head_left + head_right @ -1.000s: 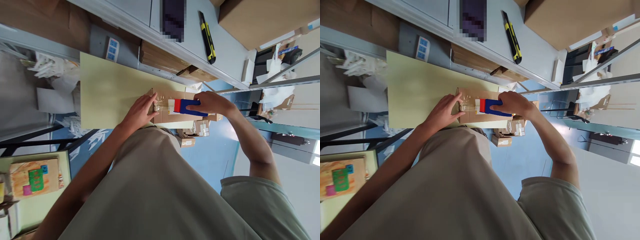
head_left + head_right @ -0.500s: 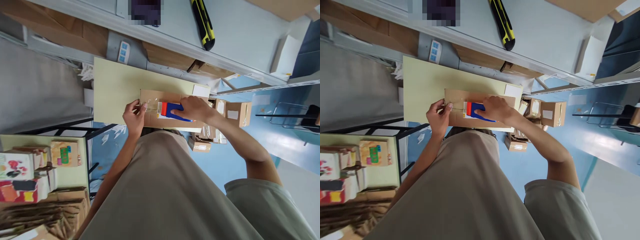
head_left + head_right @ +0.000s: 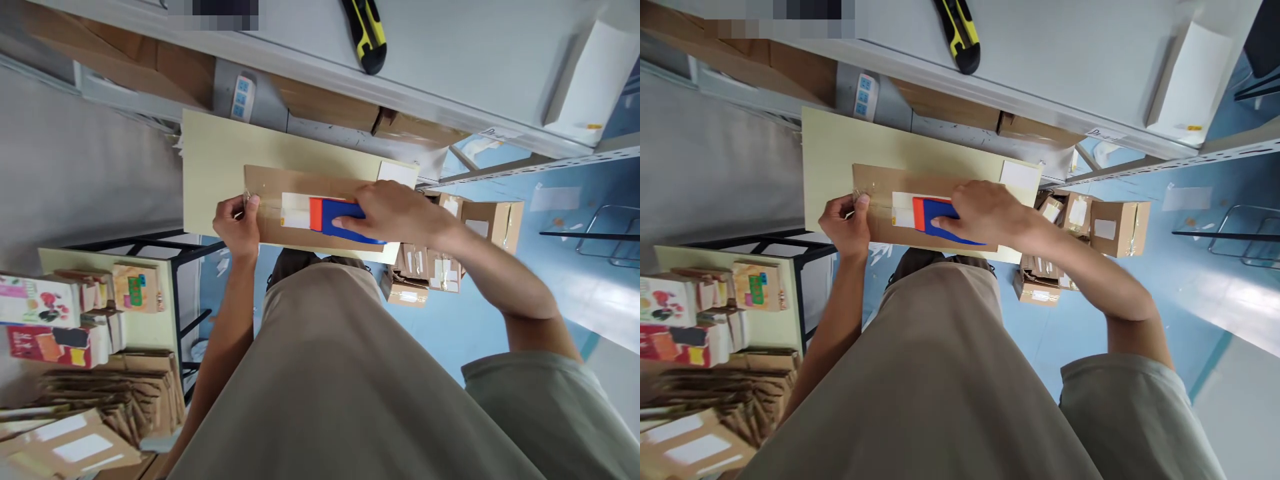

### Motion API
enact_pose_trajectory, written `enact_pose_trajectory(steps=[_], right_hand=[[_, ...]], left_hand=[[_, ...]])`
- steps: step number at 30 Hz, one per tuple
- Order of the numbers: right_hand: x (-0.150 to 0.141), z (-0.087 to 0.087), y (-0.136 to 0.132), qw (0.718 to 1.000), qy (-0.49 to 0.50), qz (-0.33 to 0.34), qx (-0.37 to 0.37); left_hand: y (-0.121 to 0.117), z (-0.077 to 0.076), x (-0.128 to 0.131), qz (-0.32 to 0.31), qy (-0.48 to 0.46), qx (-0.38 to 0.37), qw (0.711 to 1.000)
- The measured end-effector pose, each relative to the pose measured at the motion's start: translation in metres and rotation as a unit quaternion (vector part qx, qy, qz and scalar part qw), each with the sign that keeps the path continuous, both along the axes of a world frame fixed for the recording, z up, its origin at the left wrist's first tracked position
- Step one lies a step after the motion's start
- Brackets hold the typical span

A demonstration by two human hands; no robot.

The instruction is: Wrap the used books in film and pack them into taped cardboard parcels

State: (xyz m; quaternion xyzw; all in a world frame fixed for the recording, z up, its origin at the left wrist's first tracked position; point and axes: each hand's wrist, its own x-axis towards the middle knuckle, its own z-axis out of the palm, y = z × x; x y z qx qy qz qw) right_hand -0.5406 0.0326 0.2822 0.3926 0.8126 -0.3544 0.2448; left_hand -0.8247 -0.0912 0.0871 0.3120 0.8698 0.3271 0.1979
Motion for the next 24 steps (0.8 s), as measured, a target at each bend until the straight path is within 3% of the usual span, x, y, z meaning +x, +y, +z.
enact_pose_trajectory(steps=[7,10,13,20,24], right_hand=[[0.141,0.042,0.012,0.989,-0.099,-0.081,-0.071],[0.171,0.042,0.014,0.986,-0.114,-0.096,-0.081],[0.172,0.026,0.012,0.984,-0.143,-0.095,-0.053],[0.148,-0.031,0.004,0.978,-0.186,-0.093,-0.029],[0.141,-0.048,-0.007,0.978,-0.19,-0.086,0.007]], left_hand=[[0.002,-0.006,-0.003,-0.002,0.006,0.033,0.999],[0.001,-0.008,-0.003,-0.007,0.021,0.038,0.999],[0.003,-0.008,-0.003,-0.002,0.028,0.033,0.999],[0.006,0.002,0.003,0.0,0.058,0.017,0.998],[0.007,0.008,0.007,-0.007,0.08,-0.001,0.997]])
